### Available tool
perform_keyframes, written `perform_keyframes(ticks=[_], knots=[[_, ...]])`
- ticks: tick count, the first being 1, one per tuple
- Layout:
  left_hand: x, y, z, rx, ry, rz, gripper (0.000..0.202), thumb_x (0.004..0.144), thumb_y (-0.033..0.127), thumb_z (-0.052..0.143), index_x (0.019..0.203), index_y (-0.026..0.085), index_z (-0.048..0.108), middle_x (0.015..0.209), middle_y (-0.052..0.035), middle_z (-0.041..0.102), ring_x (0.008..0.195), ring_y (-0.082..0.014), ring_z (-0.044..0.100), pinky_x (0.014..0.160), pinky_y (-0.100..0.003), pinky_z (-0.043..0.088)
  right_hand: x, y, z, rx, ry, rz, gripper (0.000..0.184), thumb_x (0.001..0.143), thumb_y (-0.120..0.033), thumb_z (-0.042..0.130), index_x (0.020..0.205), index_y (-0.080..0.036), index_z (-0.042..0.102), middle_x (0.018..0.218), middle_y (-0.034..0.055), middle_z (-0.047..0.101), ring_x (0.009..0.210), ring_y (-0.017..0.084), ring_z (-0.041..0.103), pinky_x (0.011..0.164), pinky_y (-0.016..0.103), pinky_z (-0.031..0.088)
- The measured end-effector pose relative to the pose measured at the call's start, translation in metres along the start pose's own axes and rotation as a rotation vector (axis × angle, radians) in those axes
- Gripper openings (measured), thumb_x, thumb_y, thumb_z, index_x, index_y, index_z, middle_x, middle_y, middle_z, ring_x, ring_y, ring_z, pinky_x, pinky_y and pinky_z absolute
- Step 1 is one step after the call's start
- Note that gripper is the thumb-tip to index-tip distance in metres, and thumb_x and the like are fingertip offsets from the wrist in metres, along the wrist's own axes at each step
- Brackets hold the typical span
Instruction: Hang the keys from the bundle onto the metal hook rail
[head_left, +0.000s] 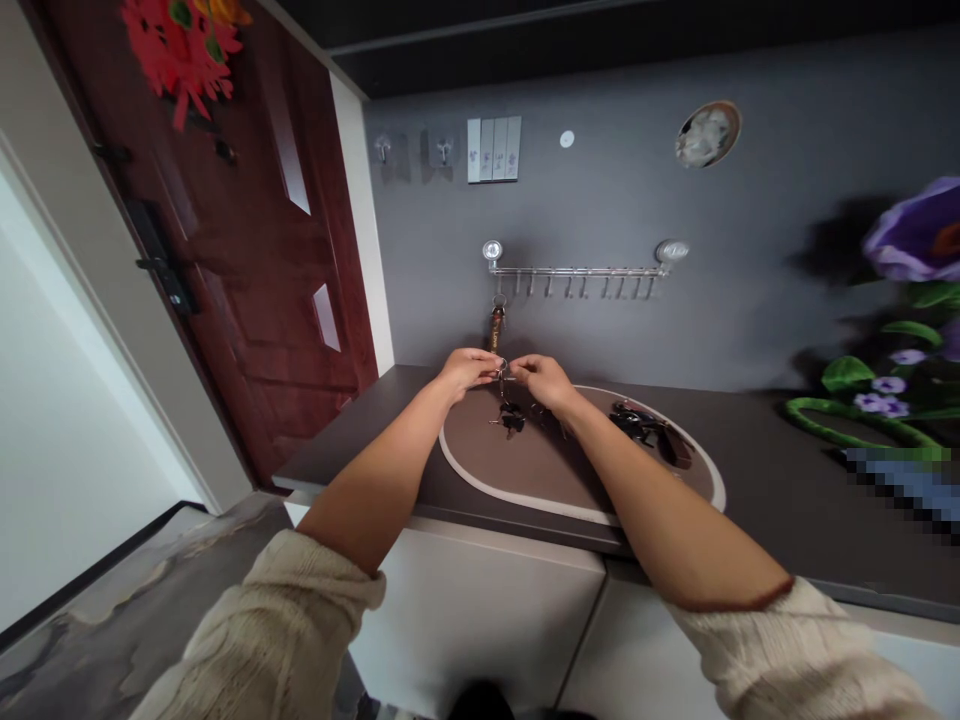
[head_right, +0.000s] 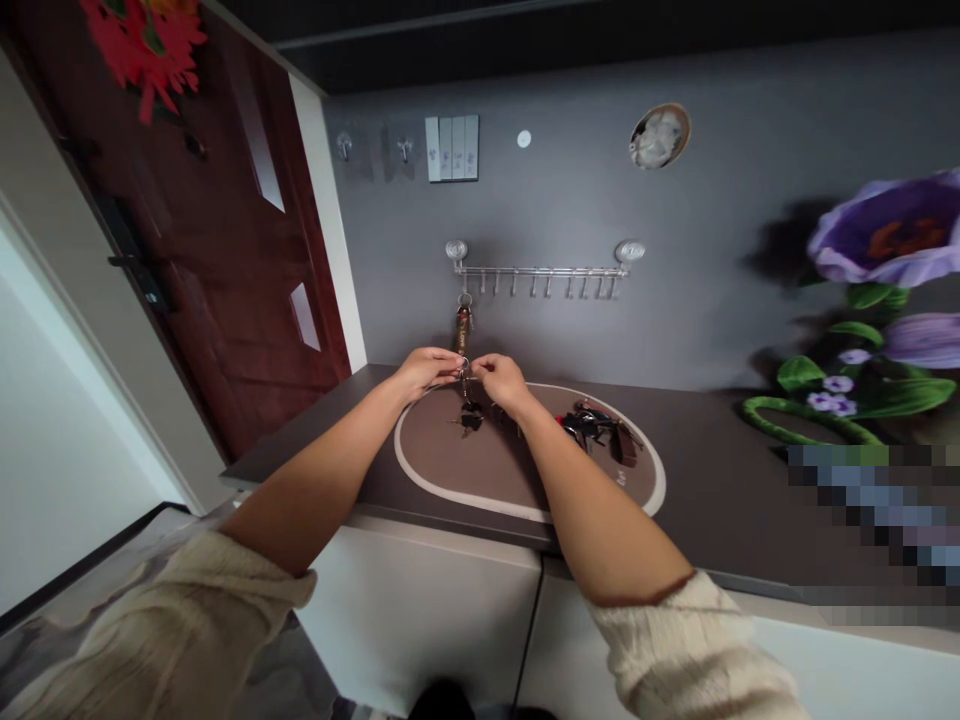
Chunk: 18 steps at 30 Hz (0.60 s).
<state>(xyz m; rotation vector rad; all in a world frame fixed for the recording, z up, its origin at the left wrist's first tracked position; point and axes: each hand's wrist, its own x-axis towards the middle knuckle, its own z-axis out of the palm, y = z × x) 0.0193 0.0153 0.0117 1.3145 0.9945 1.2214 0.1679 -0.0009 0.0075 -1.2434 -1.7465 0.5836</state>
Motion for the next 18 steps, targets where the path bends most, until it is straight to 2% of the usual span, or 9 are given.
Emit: perform_keyframes(ticks=[4,8,13,18], knots=[[0.001,-0.0011,0.0016,-0.074,-0.03,0.005,0.014,0.061,0.016,0.066,0.074,0.012,0.062,0.068,-0.0033,0.061,0.06,-0.0065,0.055,0.069,-0.026,0.046,-0.0031,-0.0047,0.0011,0.268,-0.024,0.051,0.019,0.069,-0.029,0.052,0.081,-0.014,0.057,0.08,0.0047,0.062,0.066,0.008,0.053,0.065,0.021,0.041],[-0.0002,-0.0009,0.0035,-0.147,-0.026,0.006,0.013,0.062,0.013,0.064,0.074,0.012,0.062,0.069,-0.0037,0.061,0.06,-0.0061,0.055,0.07,-0.026,0.046,-0.0067,-0.0088,-0.0006,0.38,-0.04,0.113,0.02,0.066,-0.03,0.057,0.079,-0.015,0.056,0.08,0.0034,0.061,0.066,0.008,0.053,0.063,0.022,0.041],[-0.001,0.0005,0.0059,-0.24,-0.034,-0.014,0.014,0.061,0.012,0.064,0.076,0.011,0.062,0.071,-0.0039,0.062,0.064,-0.0074,0.056,0.072,-0.026,0.046,-0.0078,-0.0086,-0.0001,0.43,-0.079,0.099,0.021,0.063,-0.031,0.06,0.076,-0.015,0.055,0.076,0.0023,0.059,0.064,0.007,0.052,0.062,0.021,0.041],[-0.001,0.0007,0.0075,-0.238,-0.069,-0.022,0.014,0.062,0.015,0.065,0.076,0.012,0.063,0.073,-0.0038,0.062,0.064,-0.0064,0.055,0.074,-0.027,0.045,-0.004,-0.0027,0.0027,0.369,-0.019,0.007,0.024,0.063,-0.035,0.058,0.074,-0.014,0.055,0.07,0.001,0.058,0.061,0.008,0.05,0.062,0.022,0.04]])
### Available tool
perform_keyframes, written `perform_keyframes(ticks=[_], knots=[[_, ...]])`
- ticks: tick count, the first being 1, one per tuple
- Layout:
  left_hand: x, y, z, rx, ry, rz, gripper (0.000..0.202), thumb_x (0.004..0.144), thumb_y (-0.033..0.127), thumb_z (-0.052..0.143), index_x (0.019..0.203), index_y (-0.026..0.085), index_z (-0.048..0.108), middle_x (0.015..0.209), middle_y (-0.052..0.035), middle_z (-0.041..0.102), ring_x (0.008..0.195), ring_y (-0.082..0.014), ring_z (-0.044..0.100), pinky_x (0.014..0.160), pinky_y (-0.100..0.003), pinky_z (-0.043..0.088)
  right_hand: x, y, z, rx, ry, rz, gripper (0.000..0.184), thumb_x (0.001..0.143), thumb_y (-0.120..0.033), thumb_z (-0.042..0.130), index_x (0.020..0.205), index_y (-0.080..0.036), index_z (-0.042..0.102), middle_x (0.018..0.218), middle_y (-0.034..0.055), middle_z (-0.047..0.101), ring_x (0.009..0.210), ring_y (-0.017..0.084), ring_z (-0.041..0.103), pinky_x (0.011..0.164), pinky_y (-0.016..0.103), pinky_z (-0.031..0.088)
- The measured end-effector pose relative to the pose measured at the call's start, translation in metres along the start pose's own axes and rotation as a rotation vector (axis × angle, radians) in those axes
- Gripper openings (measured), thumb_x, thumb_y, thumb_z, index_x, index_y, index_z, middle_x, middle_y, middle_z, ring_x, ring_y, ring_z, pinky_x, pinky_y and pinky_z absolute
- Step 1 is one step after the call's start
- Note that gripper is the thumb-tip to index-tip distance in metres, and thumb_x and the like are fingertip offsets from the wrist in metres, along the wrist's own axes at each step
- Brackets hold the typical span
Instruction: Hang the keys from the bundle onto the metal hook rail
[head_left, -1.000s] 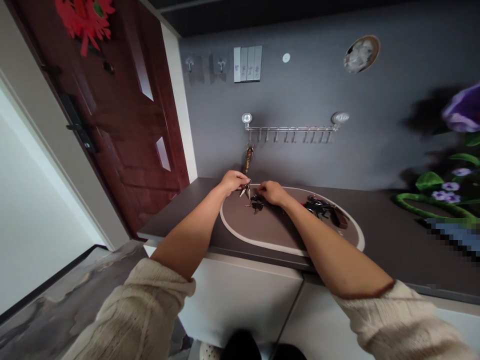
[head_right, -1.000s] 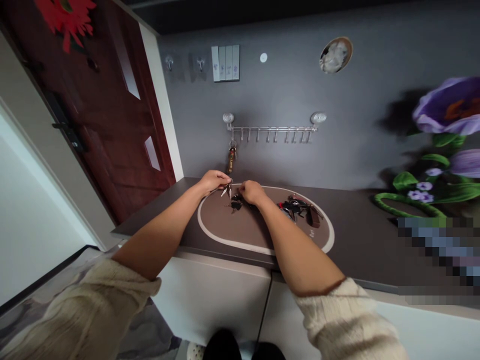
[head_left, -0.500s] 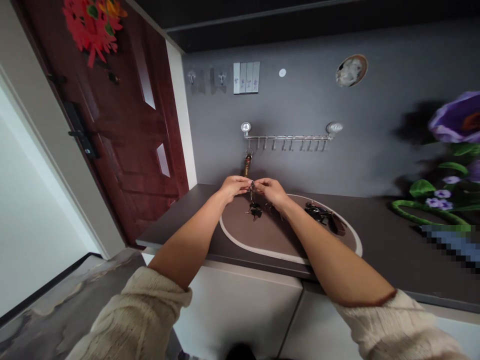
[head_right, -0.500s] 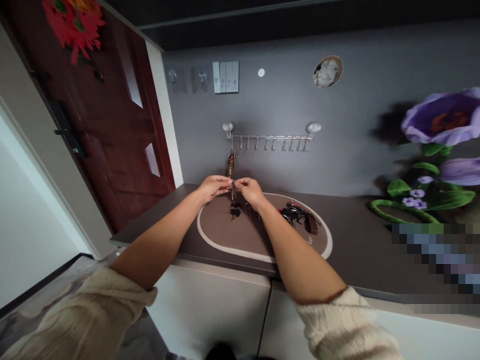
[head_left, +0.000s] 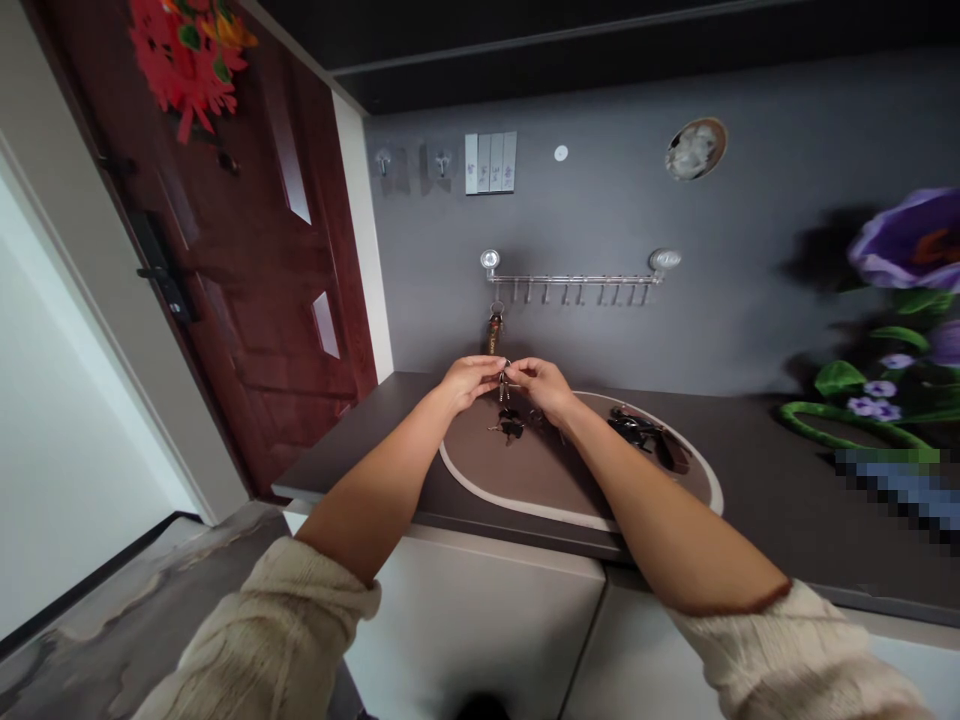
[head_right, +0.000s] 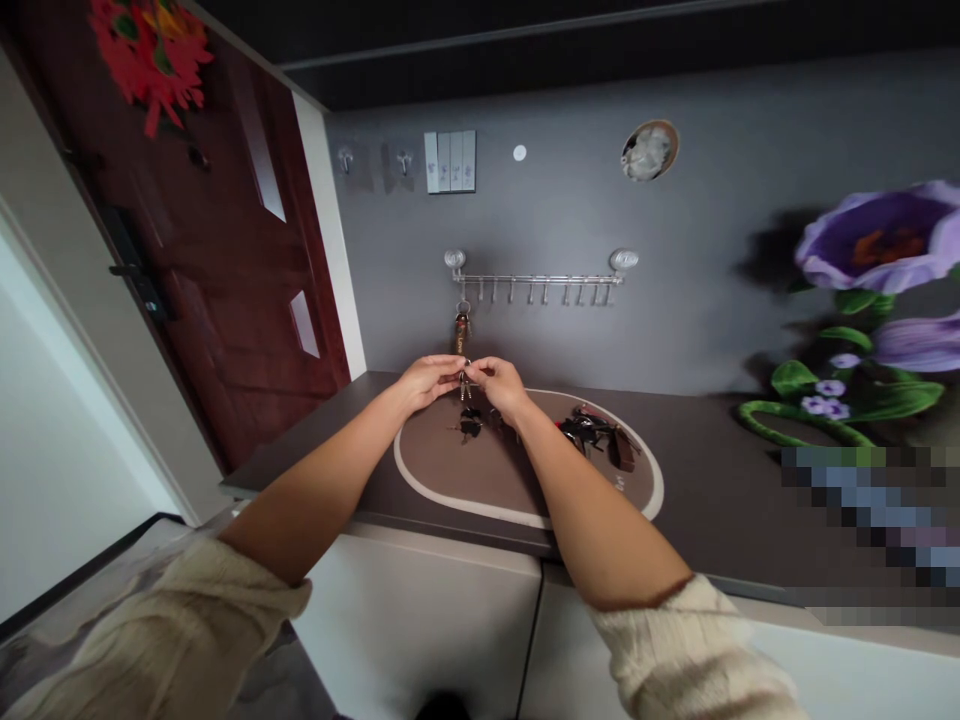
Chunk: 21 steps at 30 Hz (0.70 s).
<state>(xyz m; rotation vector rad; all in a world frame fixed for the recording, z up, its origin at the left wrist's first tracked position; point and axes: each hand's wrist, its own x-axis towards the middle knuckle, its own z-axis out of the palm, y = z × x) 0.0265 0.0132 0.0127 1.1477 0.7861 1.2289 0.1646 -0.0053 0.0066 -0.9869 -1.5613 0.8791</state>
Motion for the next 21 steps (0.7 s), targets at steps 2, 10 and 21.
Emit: perform_keyframes(ticks=[2,10,21], knots=[[-0.0002,-0.0002,0.0001,0.018,-0.008,-0.005,0.016,0.062,0.018,0.065,0.077,0.013,0.063,0.073,-0.0034,0.062,0.062,-0.0055,0.054,0.072,-0.026,0.045,0.0017,0.0018,-0.0002,-0.029,0.026,-0.044,0.025,0.063,-0.037,0.057,0.074,-0.014,0.054,0.07,0.0008,0.057,0.063,0.008,0.049,0.064,0.023,0.039],[-0.0034,0.0,0.0021,0.011,-0.026,0.019,0.02,0.059,0.02,0.067,0.078,0.014,0.064,0.072,-0.0031,0.061,0.061,-0.0049,0.052,0.063,-0.021,0.042,0.0046,0.0028,-0.0028,-0.148,0.108,-0.169,0.022,0.067,-0.036,0.051,0.071,-0.015,0.052,0.072,0.0012,0.056,0.067,0.01,0.049,0.069,0.024,0.038],[-0.0022,-0.0071,0.002,0.325,0.166,0.138,0.015,0.064,0.024,0.061,0.073,0.012,0.063,0.065,-0.0029,0.06,0.053,-0.0049,0.048,0.049,-0.017,0.036,0.0065,-0.0039,-0.0087,-0.051,0.148,-0.163,0.017,0.07,-0.032,0.046,0.074,-0.016,0.048,0.071,0.0006,0.053,0.066,0.01,0.049,0.067,0.024,0.041]])
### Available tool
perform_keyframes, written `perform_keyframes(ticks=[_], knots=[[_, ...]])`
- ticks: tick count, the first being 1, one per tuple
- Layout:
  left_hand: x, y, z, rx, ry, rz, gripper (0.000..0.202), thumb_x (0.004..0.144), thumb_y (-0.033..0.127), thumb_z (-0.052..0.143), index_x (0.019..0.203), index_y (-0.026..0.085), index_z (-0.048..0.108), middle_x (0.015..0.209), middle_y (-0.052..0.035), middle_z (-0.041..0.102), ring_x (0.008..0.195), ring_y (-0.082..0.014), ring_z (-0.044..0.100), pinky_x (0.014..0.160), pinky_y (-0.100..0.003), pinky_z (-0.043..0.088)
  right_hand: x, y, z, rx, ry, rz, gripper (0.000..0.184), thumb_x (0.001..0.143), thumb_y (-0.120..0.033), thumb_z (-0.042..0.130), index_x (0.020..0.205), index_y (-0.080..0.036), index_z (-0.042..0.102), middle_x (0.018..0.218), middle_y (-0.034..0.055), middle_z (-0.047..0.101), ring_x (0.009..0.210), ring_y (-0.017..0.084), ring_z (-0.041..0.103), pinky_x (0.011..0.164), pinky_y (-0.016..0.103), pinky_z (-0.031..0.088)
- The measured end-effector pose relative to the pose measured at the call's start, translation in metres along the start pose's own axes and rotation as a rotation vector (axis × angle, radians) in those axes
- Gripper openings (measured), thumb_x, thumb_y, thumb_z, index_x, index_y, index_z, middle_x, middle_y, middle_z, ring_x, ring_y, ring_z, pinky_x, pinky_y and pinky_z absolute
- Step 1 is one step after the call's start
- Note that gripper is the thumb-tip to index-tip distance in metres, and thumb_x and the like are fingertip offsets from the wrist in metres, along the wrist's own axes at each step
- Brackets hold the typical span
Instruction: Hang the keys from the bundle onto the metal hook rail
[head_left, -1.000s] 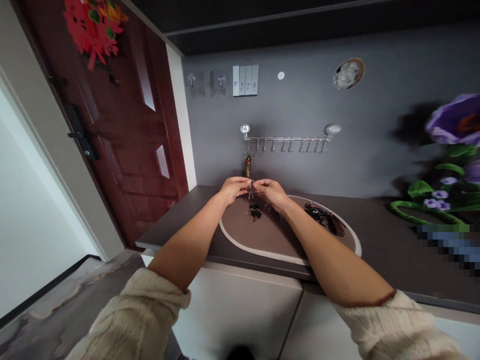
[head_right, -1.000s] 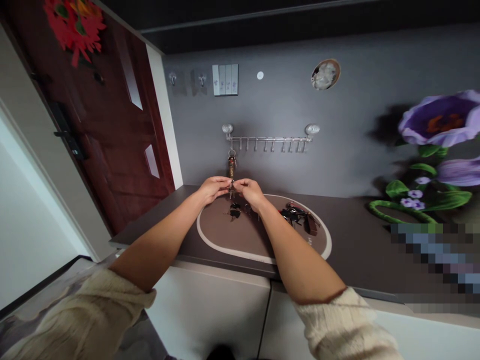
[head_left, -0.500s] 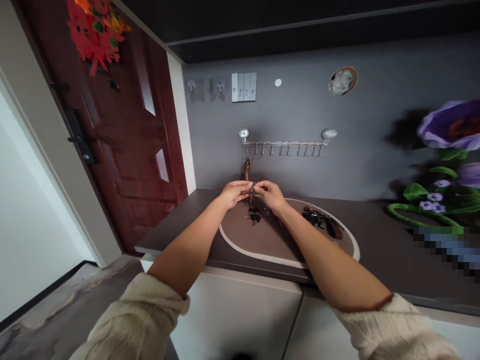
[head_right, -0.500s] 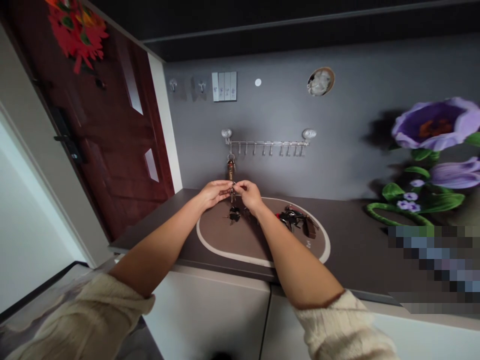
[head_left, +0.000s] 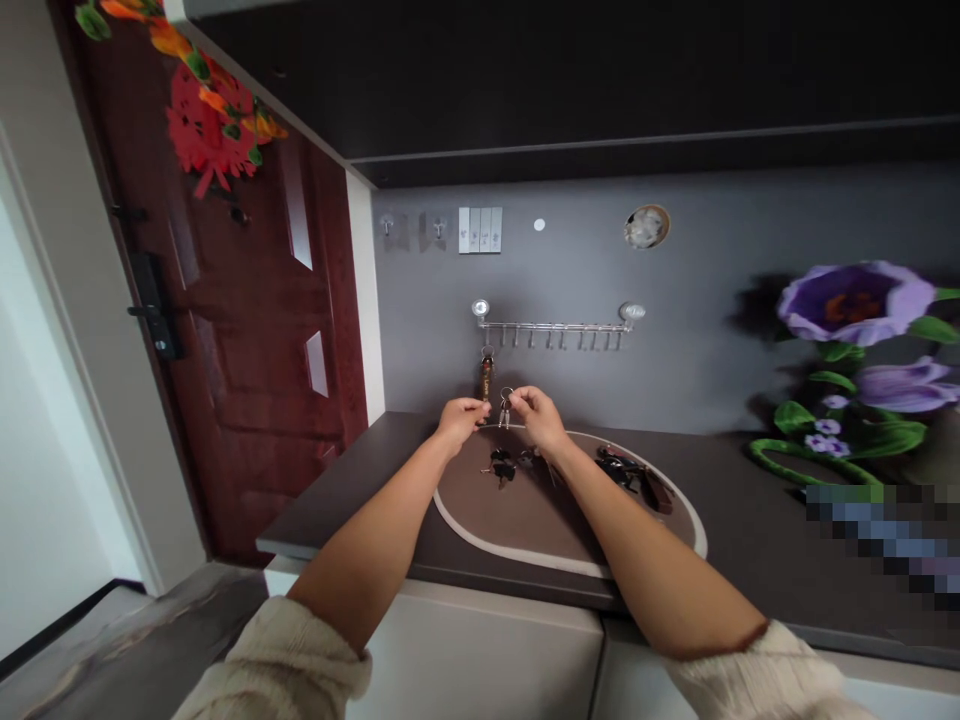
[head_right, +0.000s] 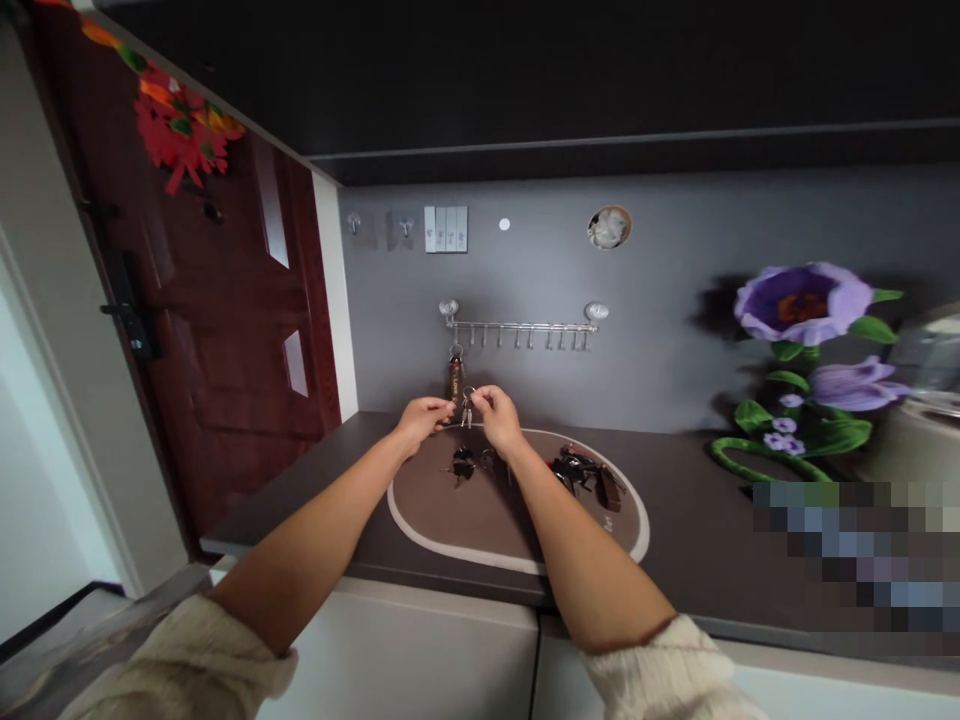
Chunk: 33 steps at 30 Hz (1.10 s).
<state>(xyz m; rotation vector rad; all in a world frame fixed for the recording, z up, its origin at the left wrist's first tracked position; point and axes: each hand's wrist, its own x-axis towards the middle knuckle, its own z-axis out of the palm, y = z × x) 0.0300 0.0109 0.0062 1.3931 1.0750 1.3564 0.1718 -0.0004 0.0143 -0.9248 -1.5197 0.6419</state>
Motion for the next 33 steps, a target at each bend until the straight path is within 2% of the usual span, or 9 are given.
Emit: perform_keyframes(ticks=[7,11,17,23,33], knots=[[0.003,-0.005,0.001,0.113,0.073,-0.003,0.011,0.067,0.02,0.057,0.071,0.011,0.062,0.063,-0.0032,0.06,0.049,-0.0055,0.047,0.048,-0.018,0.037,0.014,-0.019,0.001,0.271,0.076,0.176,0.01,0.07,-0.026,0.049,0.074,-0.017,0.046,0.07,-0.001,0.051,0.065,0.009,0.051,0.061,0.024,0.046],[0.004,-0.008,0.001,0.131,0.063,0.043,0.011,0.067,0.019,0.057,0.07,0.01,0.062,0.06,-0.003,0.059,0.048,-0.0058,0.047,0.049,-0.019,0.037,0.034,-0.034,0.002,0.334,0.107,0.216,0.004,0.071,-0.021,0.049,0.071,-0.017,0.048,0.07,-0.0007,0.054,0.059,0.008,0.051,0.058,0.025,0.048],[0.006,-0.009,0.0,0.166,0.055,0.035,0.01,0.067,0.02,0.057,0.069,0.011,0.062,0.061,-0.0026,0.06,0.048,-0.0059,0.048,0.05,-0.019,0.038,0.062,-0.047,0.009,0.398,0.159,0.288,0.009,0.074,-0.017,0.046,0.066,-0.016,0.049,0.07,-0.0002,0.059,0.054,0.004,0.05,0.055,0.02,0.047],[0.008,-0.01,0.0,0.193,0.055,0.05,0.009,0.067,0.018,0.056,0.066,0.011,0.061,0.057,-0.0013,0.058,0.047,-0.0055,0.046,0.05,-0.019,0.037,0.077,-0.048,0.017,0.41,0.215,0.343,0.013,0.075,-0.015,0.045,0.063,-0.016,0.047,0.061,-0.0025,0.058,0.048,0.003,0.048,0.053,0.019,0.046],[0.009,-0.011,-0.001,0.202,0.069,0.045,0.009,0.067,0.018,0.055,0.068,0.011,0.061,0.056,-0.0011,0.057,0.046,-0.0052,0.045,0.047,-0.017,0.034,0.085,-0.039,0.026,0.403,0.328,0.363,0.013,0.071,-0.009,0.044,0.06,-0.015,0.048,0.05,-0.0039,0.051,0.043,0.003,0.045,0.045,0.015,0.041]])
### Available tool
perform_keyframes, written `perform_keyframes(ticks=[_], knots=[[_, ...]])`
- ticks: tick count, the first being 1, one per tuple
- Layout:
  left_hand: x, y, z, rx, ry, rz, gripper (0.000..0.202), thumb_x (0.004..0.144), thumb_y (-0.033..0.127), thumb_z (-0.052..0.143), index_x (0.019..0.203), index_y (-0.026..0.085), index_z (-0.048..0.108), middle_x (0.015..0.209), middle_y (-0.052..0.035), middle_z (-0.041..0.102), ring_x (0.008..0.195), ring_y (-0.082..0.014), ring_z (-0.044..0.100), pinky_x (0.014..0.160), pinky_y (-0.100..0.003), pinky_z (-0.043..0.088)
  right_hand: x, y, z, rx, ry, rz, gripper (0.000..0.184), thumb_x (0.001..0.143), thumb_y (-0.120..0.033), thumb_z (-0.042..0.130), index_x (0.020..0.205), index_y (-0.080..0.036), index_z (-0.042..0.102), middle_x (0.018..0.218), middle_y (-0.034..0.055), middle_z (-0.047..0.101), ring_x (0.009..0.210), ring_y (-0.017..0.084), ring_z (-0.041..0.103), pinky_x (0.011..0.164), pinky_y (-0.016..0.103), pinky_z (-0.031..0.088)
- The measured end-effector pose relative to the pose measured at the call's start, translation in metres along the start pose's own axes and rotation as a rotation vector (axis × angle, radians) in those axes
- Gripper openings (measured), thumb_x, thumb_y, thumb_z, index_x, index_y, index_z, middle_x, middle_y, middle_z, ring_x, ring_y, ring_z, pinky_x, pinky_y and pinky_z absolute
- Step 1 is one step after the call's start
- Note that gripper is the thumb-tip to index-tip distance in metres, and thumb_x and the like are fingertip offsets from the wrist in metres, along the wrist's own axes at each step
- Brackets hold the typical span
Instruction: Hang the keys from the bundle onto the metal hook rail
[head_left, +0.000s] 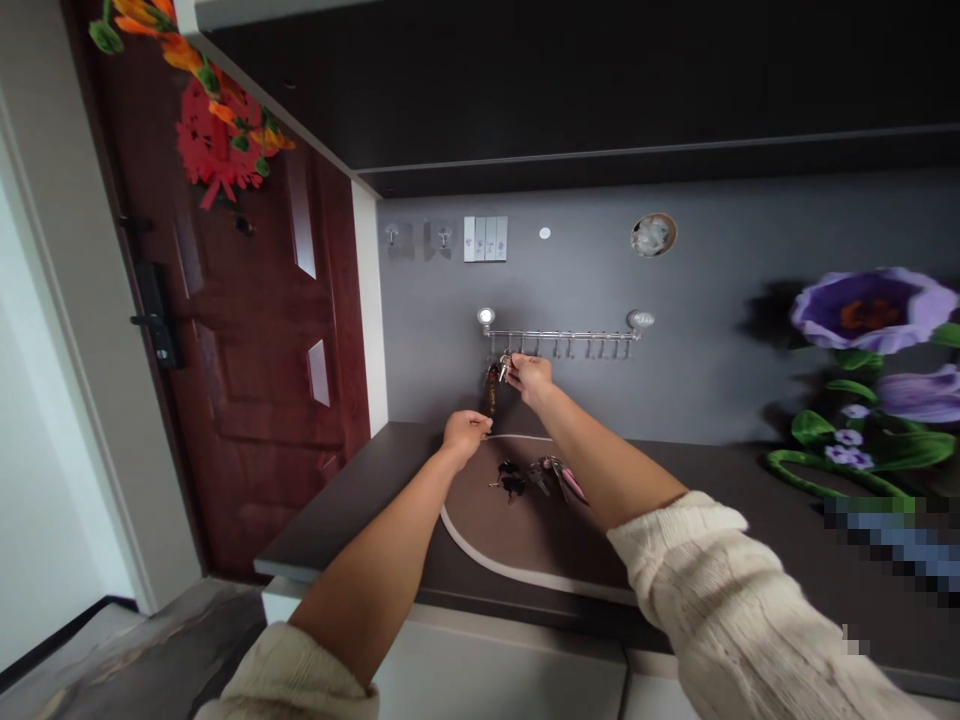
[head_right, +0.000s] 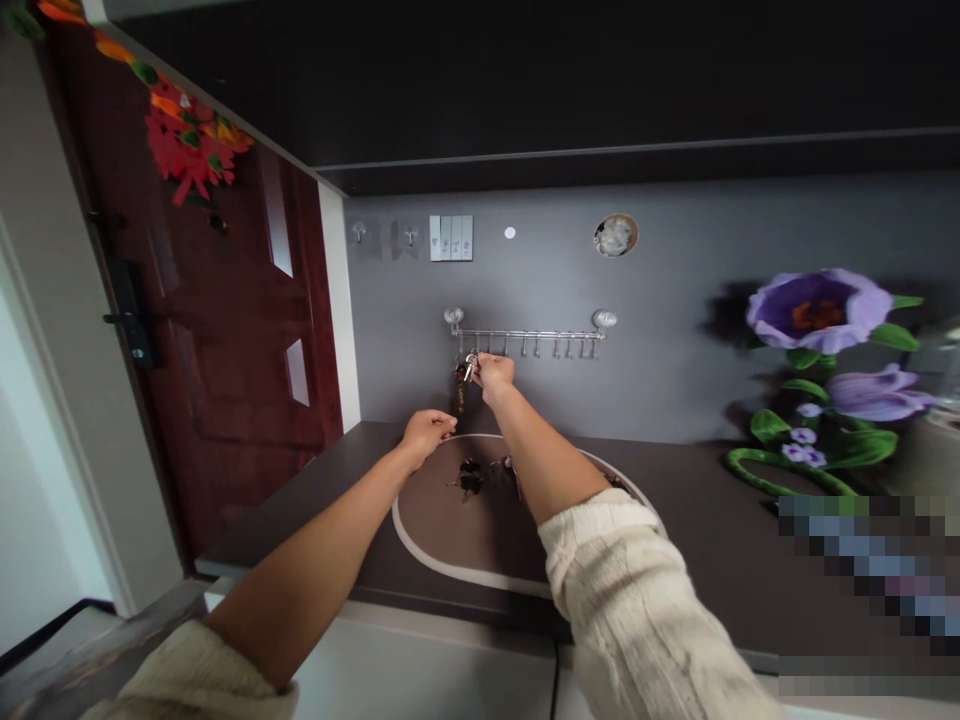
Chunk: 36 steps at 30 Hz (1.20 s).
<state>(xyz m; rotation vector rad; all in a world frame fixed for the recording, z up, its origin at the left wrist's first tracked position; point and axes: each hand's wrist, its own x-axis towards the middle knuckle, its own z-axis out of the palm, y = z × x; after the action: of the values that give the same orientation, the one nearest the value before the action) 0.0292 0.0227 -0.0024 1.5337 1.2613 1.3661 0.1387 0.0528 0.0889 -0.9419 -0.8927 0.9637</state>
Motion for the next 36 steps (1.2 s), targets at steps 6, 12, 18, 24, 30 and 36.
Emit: perform_keyframes(ticks=[6,12,18,24,30,36], knots=[[0.003,-0.003,-0.001,-0.032,0.008,-0.005,0.009,0.067,0.018,0.055,0.065,0.011,0.06,0.055,-0.0012,0.057,0.046,-0.0054,0.044,0.046,-0.018,0.034,0.006,0.009,-0.005,-0.062,0.016,0.022,0.013,0.07,-0.008,0.042,0.061,-0.015,0.048,0.05,-0.0039,0.052,0.041,0.004,0.044,0.043,0.016,0.039],[0.003,-0.002,-0.002,-0.044,0.003,-0.043,0.009,0.068,0.016,0.054,0.064,0.011,0.061,0.056,-0.0014,0.057,0.046,-0.0054,0.044,0.047,-0.019,0.034,0.01,0.012,-0.009,-0.13,-0.021,-0.027,0.014,0.071,-0.01,0.041,0.059,-0.015,0.047,0.053,-0.0038,0.052,0.04,0.003,0.042,0.043,0.016,0.037],[-0.003,0.004,-0.004,-0.014,-0.051,-0.077,0.009,0.068,0.013,0.053,0.065,0.011,0.061,0.056,-0.0009,0.057,0.046,-0.0045,0.043,0.048,-0.018,0.035,0.011,0.012,-0.01,-0.174,-0.056,-0.048,0.013,0.072,-0.009,0.041,0.06,-0.015,0.045,0.058,-0.0031,0.054,0.044,0.003,0.045,0.047,0.017,0.04],[-0.008,0.005,-0.006,0.041,-0.159,-0.08,0.007,0.066,0.01,0.054,0.067,0.011,0.061,0.055,0.0005,0.056,0.045,-0.0042,0.044,0.048,-0.018,0.035,0.007,0.013,-0.017,-0.182,-0.093,-0.047,0.007,0.07,-0.009,0.047,0.072,-0.016,0.047,0.063,-0.0029,0.056,0.049,0.003,0.049,0.053,0.017,0.042],[-0.01,0.001,-0.009,0.085,-0.325,-0.03,0.012,0.064,0.005,0.054,0.071,0.01,0.061,0.054,0.0003,0.056,0.046,-0.0041,0.044,0.05,-0.017,0.036,-0.01,0.018,-0.029,-0.234,-0.098,-0.052,0.014,0.066,-0.005,0.051,0.077,-0.015,0.05,0.06,-0.003,0.054,0.052,0.005,0.05,0.057,0.018,0.042],[-0.008,-0.006,-0.013,0.124,-0.501,0.024,0.026,0.061,-0.002,0.049,0.082,0.009,0.061,0.063,-0.0013,0.059,0.052,-0.0044,0.047,0.056,-0.018,0.037,-0.037,0.033,-0.049,-0.391,-0.151,-0.091,0.017,0.065,-0.006,0.052,0.08,-0.015,0.052,0.067,-0.0009,0.056,0.055,0.006,0.051,0.059,0.021,0.042]])
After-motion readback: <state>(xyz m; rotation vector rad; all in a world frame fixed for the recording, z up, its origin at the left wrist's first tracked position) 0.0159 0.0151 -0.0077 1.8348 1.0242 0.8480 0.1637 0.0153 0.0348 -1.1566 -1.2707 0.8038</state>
